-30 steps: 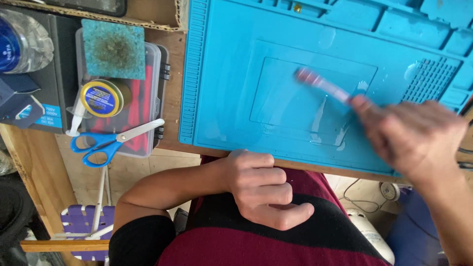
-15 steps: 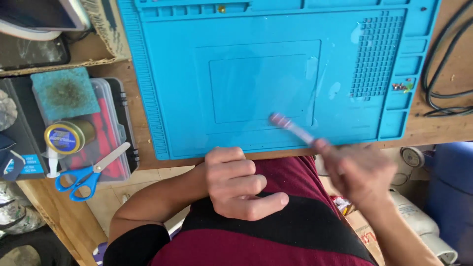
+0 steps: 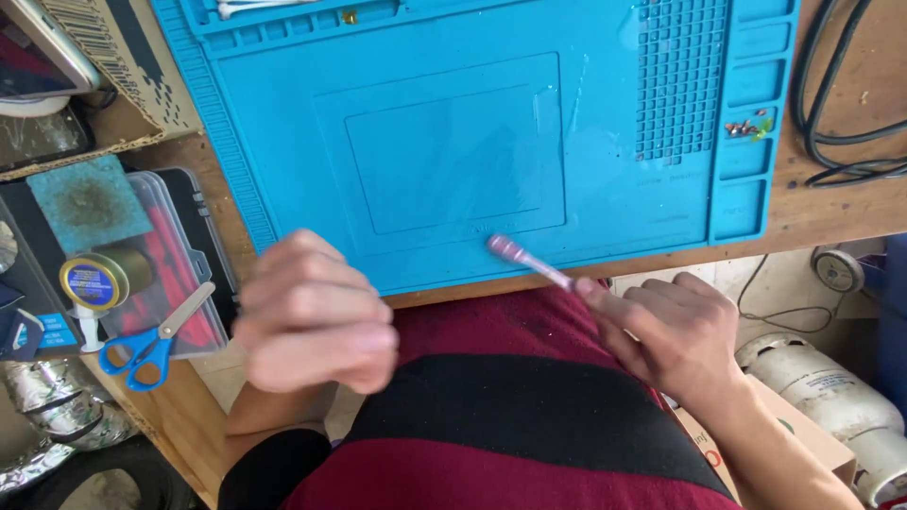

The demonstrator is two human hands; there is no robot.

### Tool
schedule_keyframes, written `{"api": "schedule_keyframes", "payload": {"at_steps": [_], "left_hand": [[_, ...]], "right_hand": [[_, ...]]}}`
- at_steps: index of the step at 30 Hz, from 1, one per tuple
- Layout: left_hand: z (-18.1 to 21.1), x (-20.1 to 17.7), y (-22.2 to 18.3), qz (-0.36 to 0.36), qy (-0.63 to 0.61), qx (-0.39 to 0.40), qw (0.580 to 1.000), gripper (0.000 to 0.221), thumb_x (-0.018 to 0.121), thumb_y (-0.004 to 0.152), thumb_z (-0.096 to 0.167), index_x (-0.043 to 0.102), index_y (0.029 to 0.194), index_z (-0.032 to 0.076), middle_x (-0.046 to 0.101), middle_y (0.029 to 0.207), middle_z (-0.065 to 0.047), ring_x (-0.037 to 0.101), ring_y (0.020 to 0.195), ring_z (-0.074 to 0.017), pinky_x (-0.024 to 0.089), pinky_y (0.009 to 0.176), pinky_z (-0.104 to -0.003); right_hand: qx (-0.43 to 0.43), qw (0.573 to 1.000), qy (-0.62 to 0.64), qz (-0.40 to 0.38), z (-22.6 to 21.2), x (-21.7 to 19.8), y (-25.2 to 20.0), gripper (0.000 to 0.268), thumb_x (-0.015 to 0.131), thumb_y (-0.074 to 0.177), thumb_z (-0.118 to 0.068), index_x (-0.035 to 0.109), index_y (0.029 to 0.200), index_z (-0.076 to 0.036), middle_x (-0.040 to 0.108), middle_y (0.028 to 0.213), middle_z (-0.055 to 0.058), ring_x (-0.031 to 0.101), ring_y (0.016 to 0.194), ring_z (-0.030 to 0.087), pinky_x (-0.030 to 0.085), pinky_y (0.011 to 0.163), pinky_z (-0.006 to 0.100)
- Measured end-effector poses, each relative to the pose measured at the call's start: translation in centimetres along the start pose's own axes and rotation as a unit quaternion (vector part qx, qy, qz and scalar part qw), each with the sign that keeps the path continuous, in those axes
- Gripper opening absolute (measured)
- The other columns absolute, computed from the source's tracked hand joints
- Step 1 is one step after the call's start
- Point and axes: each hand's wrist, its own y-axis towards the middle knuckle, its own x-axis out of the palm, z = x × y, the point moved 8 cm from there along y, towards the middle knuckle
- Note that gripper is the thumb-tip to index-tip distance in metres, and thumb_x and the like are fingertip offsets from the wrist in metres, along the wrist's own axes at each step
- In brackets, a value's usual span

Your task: Cleaning a blue silicone repair mat using a toothbrush and a sponge to remove debris.

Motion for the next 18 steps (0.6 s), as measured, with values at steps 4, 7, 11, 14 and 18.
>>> {"api": "schedule_keyframes", "payload": {"at_steps": [4,7,11,14,18], "left_hand": [[-1.4,-3.4,0.0,0.085,-0.072,-0.052,0.992,0.012,0.071,0.114,0.015,0.06,0.112,0.011,0.065,0.076,-0.003,0.058,0.057,-0.0134,0.04,0.059,-0.03],[-1.9,-3.5,-1.0,0.105,-0.082,-0.098,0.986,0.014,0.071,0.119,0.022,0.06,0.118,0.014,0.063,0.079,0.001,0.058,0.059,-0.0108,0.041,0.059,-0.029],[-2.8,-2.8,-2.0,0.131,-0.098,-0.136,0.977,0.016,0.074,0.117,0.022,0.062,0.112,0.012,0.061,0.072,-0.001,0.055,0.052,-0.0111,0.037,0.062,-0.03],[-2.8,-3.0,-2.2,0.113,-0.113,-0.124,0.979,0.015,0.076,0.115,0.022,0.068,0.114,0.01,0.065,0.076,-0.001,0.06,0.055,-0.0104,0.042,0.059,-0.028],[-3.0,-2.9,-2.4,0.131,-0.12,-0.177,0.968,0.016,0.075,0.117,0.024,0.064,0.112,0.014,0.063,0.072,0.0,0.059,0.056,-0.0113,0.041,0.062,-0.028]], "right_hand": [[0.033,0.998,-0.01,0.048,2.5,-2.1,-1.7,0.021,0.093,0.114,-0.015,0.088,0.135,-0.015,0.082,0.085,-0.002,0.058,0.058,0.016,0.042,0.058,0.04],[0.084,0.992,-0.085,0.048,2.5,-2.8,-2.0,0.021,0.088,0.123,-0.014,0.091,0.143,-0.015,0.065,0.074,0.0,0.052,0.06,0.024,0.038,0.067,0.044],[-0.076,0.997,-0.023,0.016,-2.5,-0.6,4.1,0.025,0.07,0.121,-0.023,0.078,0.145,-0.024,0.053,0.068,-0.004,0.05,0.058,0.02,0.035,0.06,0.04],[-0.11,0.991,-0.063,0.035,-1.1,-0.4,4.2,0.028,0.069,0.125,-0.023,0.078,0.151,-0.027,0.051,0.065,-0.007,0.046,0.056,0.014,0.031,0.059,0.036],[0.004,0.984,-0.161,0.073,3.3,-3.6,1.1,0.02,0.094,0.127,-0.013,0.089,0.144,-0.022,0.059,0.072,-0.003,0.048,0.062,0.024,0.028,0.068,0.041]]}}
